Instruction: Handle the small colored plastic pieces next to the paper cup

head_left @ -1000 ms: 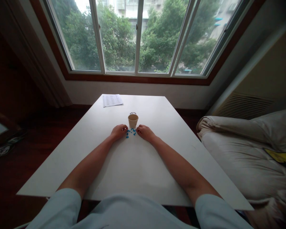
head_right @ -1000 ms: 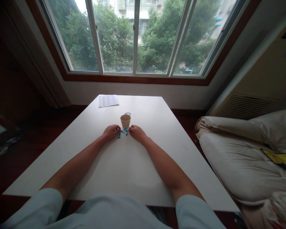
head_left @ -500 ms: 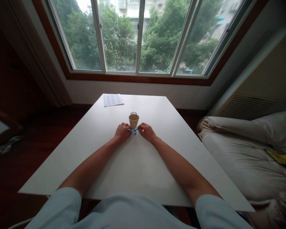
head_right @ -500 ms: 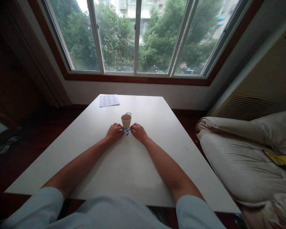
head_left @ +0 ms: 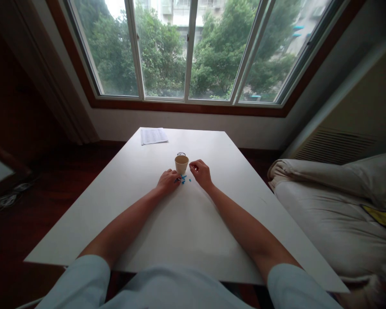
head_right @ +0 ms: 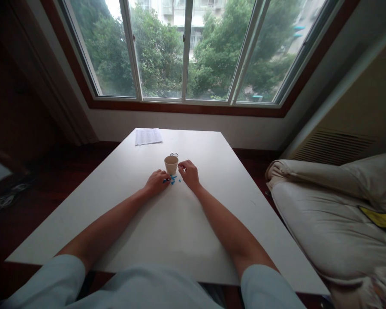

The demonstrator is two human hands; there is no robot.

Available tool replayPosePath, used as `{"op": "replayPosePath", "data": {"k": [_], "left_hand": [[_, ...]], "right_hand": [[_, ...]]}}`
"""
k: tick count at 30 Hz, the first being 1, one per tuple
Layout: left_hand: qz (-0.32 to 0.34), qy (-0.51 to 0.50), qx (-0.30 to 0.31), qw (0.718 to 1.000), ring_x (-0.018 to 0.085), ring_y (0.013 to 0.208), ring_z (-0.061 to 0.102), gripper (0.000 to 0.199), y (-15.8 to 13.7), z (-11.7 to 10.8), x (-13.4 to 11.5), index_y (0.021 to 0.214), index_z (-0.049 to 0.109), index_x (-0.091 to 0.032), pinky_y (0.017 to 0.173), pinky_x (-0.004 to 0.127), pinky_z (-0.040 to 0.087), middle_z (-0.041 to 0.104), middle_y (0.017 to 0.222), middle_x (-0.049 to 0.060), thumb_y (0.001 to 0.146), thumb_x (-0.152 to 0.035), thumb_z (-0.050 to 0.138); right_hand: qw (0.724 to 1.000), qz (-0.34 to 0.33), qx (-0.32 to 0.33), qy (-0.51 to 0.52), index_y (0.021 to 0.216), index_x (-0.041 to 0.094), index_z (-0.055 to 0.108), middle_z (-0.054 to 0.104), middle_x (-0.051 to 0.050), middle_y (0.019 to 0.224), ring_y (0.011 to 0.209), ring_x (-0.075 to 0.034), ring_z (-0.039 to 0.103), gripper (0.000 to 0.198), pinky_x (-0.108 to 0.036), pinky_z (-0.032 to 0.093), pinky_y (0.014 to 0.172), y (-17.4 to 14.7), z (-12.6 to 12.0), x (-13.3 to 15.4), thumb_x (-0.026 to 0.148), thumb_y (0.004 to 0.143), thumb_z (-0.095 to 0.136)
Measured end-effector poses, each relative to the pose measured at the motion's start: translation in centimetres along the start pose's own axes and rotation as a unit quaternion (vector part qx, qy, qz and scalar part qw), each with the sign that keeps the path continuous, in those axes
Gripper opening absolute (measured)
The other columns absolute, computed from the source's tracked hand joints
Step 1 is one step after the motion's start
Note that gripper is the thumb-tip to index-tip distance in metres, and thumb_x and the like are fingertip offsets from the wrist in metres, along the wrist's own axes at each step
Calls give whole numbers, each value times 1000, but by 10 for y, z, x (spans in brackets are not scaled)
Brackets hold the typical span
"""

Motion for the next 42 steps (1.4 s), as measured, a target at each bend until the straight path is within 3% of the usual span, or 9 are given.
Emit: {"op": "replayPosePath", "data": {"k": [11,18,21,25,27,35,42], "left_hand": [[22,-13,2,1000,21,92,57,16,3,5,-1,92,76,-25,89,35,47,70,98,6,87,-24,60],[27,4,-7,1000,21,92,57,13,4,6,-1,90,75,-23,88,34,47,70,95,6,86,-25,62],[28,3,-13,1000,21,92,57,13,3,6,-1,89,74,-23,87,34,47,70,94,6,86,-23,62],[21,10,-18,1000,20,91,56,13,1,5,0,89,73,-23,85,33,46,69,93,6,86,-24,60],[14,19,-22,999,20,90,56,13,1,4,2,88,72,-22,84,33,46,68,91,7,86,-24,59],[5,40,-30,999,21,88,55,15,2,5,11,90,72,-21,81,34,45,67,90,7,87,-23,58],[14,15,-27,999,21,91,55,18,1,7,11,96,73,-25,83,34,45,67,91,5,84,-21,61]], "right_hand": [[1000,-27,12,10,99,17,69,62,-7,96,86,-16,56,20,-27,45,79,38,14,20,28,94,52],[999,-20,-25,-33,97,17,69,64,-6,92,79,-14,55,24,-26,44,78,26,-11,-4,27,96,47],[996,1,41,-73,92,17,69,66,-4,87,76,-13,55,20,-24,41,74,19,-10,-26,24,92,51],[958,24,271,-95,84,19,71,66,0,78,68,-10,53,12,-20,35,64,2,19,-47,27,85,62],[942,27,319,-99,89,21,72,67,1,79,68,-10,54,12,-19,34,63,-5,28,-48,28,83,65],[942,-28,309,-128,100,21,72,66,-3,91,77,-11,55,21,-20,36,70,-16,48,-23,17,84,59],[947,-40,288,-140,104,22,73,65,-4,97,83,-12,58,21,-20,38,76,-21,56,-19,22,90,57]]}}
Point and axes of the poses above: each hand's wrist, its own y-axis towards the middle knuckle, its own z-axis out of the palm, x = y × z, the point moved 8 cm from there along y, towards the middle knuckle
